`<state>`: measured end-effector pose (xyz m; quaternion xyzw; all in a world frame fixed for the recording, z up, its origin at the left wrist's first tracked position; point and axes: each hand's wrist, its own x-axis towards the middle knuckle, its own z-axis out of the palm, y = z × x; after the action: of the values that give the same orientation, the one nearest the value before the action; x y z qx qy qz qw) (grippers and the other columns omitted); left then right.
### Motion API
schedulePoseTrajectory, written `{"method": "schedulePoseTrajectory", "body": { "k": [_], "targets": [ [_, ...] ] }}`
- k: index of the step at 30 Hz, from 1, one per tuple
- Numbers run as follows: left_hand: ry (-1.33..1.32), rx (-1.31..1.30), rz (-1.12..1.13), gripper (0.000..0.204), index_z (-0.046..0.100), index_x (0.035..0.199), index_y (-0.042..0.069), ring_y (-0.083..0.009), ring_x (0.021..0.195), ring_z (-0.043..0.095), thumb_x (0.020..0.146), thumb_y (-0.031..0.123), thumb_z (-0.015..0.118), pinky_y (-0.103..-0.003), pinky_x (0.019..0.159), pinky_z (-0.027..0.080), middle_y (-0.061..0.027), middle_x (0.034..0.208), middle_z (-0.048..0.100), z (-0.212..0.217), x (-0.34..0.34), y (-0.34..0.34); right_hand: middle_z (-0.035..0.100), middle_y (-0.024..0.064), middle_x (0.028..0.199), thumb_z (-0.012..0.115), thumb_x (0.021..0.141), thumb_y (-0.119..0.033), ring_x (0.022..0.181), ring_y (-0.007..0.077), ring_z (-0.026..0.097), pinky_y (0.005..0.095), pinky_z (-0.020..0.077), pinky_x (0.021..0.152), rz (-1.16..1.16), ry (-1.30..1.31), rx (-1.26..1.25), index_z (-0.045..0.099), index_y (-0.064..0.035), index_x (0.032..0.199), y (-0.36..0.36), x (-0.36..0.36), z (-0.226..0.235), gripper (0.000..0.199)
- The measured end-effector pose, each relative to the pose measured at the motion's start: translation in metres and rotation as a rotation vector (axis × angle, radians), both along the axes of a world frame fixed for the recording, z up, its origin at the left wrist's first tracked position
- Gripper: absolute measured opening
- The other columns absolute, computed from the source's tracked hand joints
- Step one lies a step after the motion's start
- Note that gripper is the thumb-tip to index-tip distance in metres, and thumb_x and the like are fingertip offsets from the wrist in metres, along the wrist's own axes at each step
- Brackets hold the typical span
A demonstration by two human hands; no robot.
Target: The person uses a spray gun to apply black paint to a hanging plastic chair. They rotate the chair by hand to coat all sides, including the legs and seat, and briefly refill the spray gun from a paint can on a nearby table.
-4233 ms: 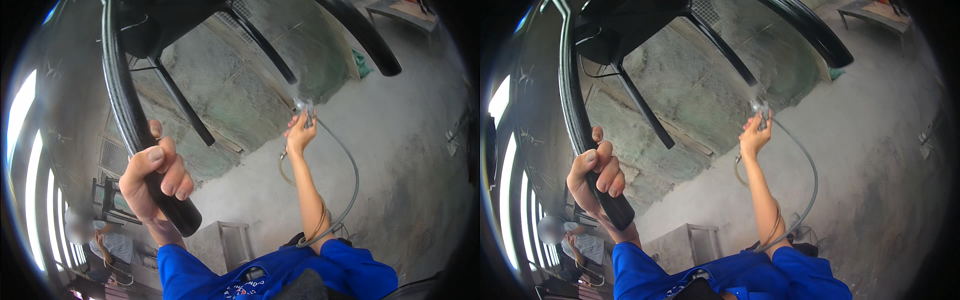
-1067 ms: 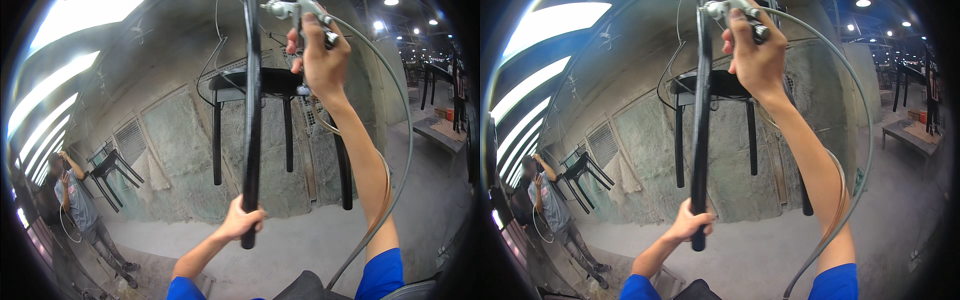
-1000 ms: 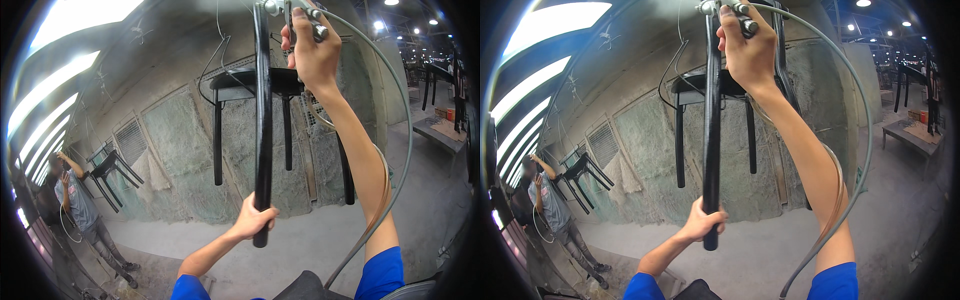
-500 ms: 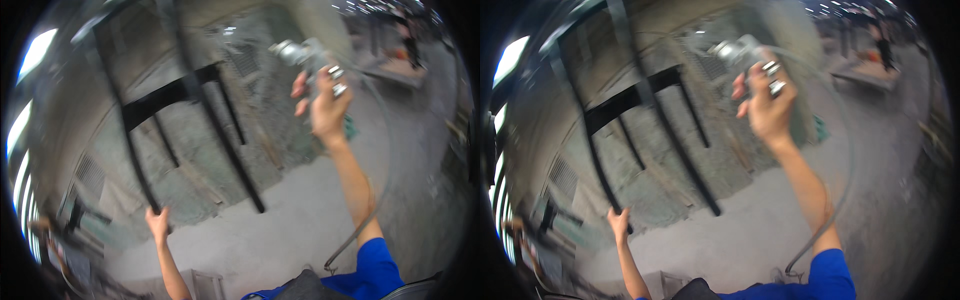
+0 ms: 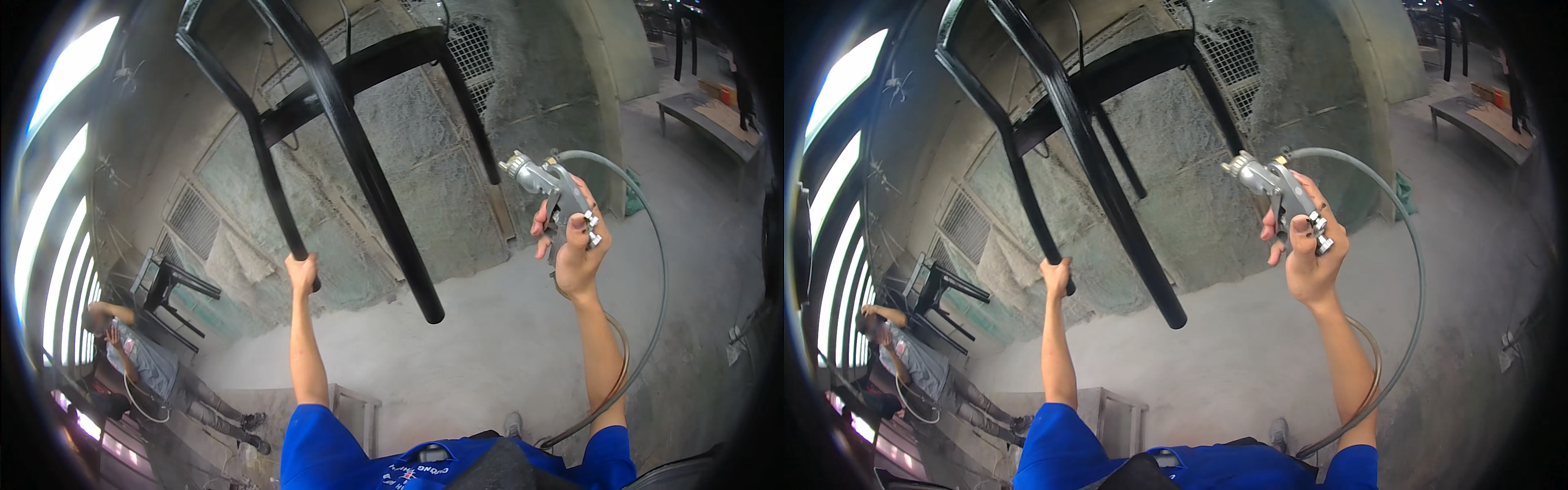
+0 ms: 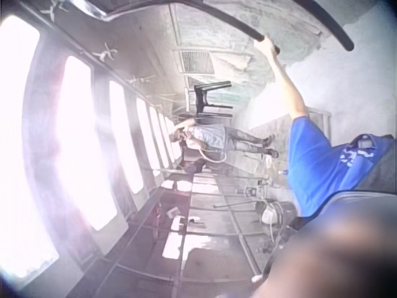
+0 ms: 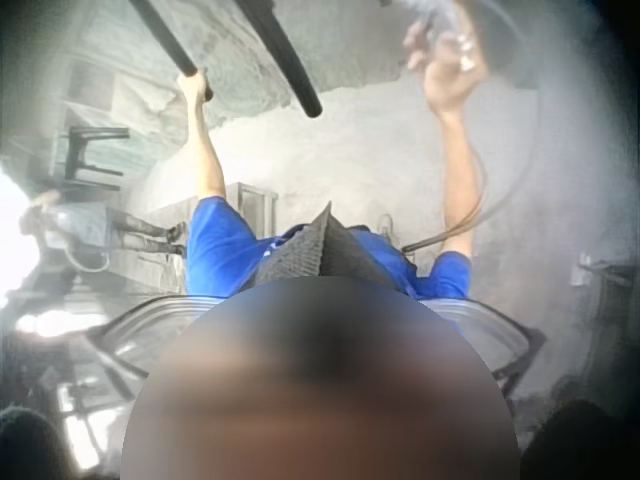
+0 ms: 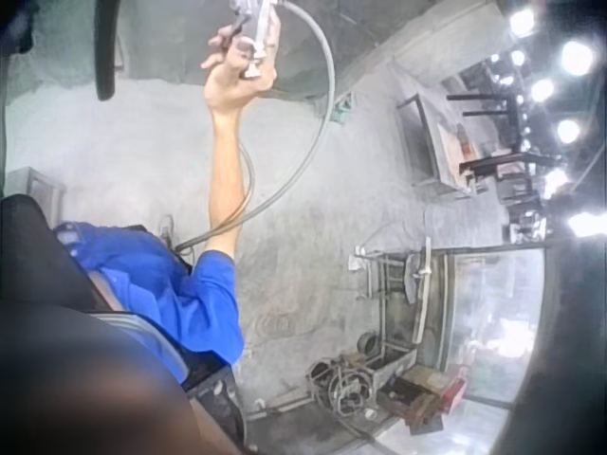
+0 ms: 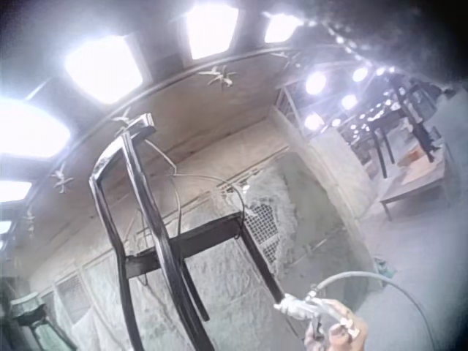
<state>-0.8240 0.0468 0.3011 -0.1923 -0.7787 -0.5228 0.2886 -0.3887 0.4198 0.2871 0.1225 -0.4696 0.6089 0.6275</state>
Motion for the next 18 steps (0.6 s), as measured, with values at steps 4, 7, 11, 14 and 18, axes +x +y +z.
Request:
{"method": "schedulePoseTrajectory", "body": {
  "k": [4,7,11,14,18],
  "targets": [
    [-0.096,0.019,-0.135,0.015,0.056,0.072,0.002,-0.0144,0.051,0.057,0.078,0.004,0.069,-0.032,0.049,0.045,-0.0035,0.061,0.059,0.004,-0.003,0.007,0.069,0.0125,0.087,0.057,0.104,-0.04,0.07,0.0146,0.067,0.0228,0.0516,0.047,0.091,0.022,0.096,0.054,0.0063,0.141,-0.035,0.0,0.043,0.059],
    [-0.158,-0.001,-0.162,0.014,0.057,0.073,0.002,-0.0149,0.051,0.057,0.079,0.005,0.069,-0.033,0.05,0.045,-0.0047,0.061,0.059,-0.001,0.003,0.012,0.067,0.0109,0.084,0.055,0.105,-0.046,0.067,0.0131,0.064,0.0212,0.0484,0.044,0.12,0.014,0.189,0.053,0.0046,0.142,-0.046,-0.007,0.08,0.063],
    [-0.153,0.059,-0.154,0.014,0.056,0.07,0.004,-0.0154,0.049,0.055,0.078,0.002,0.066,-0.033,0.049,0.043,-0.0043,0.058,0.056,-0.009,0.009,0.012,0.065,0.0075,0.083,0.056,0.106,-0.043,0.066,0.0102,0.062,0.0202,0.0466,0.043,0.102,-0.057,0.206,0.055,0.0004,0.144,-0.039,-0.031,0.107,0.057],
    [-0.138,0.049,-0.298,0.013,0.056,0.07,0.004,-0.0154,0.049,0.055,0.078,0.001,0.065,-0.032,0.049,0.043,-0.0045,0.059,0.056,-0.011,0.017,0.004,0.065,0.005,0.082,0.057,0.106,-0.041,0.065,0.0081,0.061,0.0196,0.046,0.043,-0.012,-0.002,0.195,0.056,-0.0031,0.145,-0.013,-0.045,0.113,0.054],
    [-0.198,0.075,-0.279,0.014,0.055,0.071,0.004,-0.0146,0.05,0.055,0.078,0.001,0.067,-0.032,0.05,0.042,-0.0038,0.059,0.056,-0.019,0.034,-0.009,0.067,0.0027,0.077,0.062,0.105,-0.034,0.061,0.0036,0.061,0.02,0.0455,0.042,-0.222,-0.017,0.022,0.059,-0.003,0.142,0.021,-0.045,0.117,0.049]
  ]
}}
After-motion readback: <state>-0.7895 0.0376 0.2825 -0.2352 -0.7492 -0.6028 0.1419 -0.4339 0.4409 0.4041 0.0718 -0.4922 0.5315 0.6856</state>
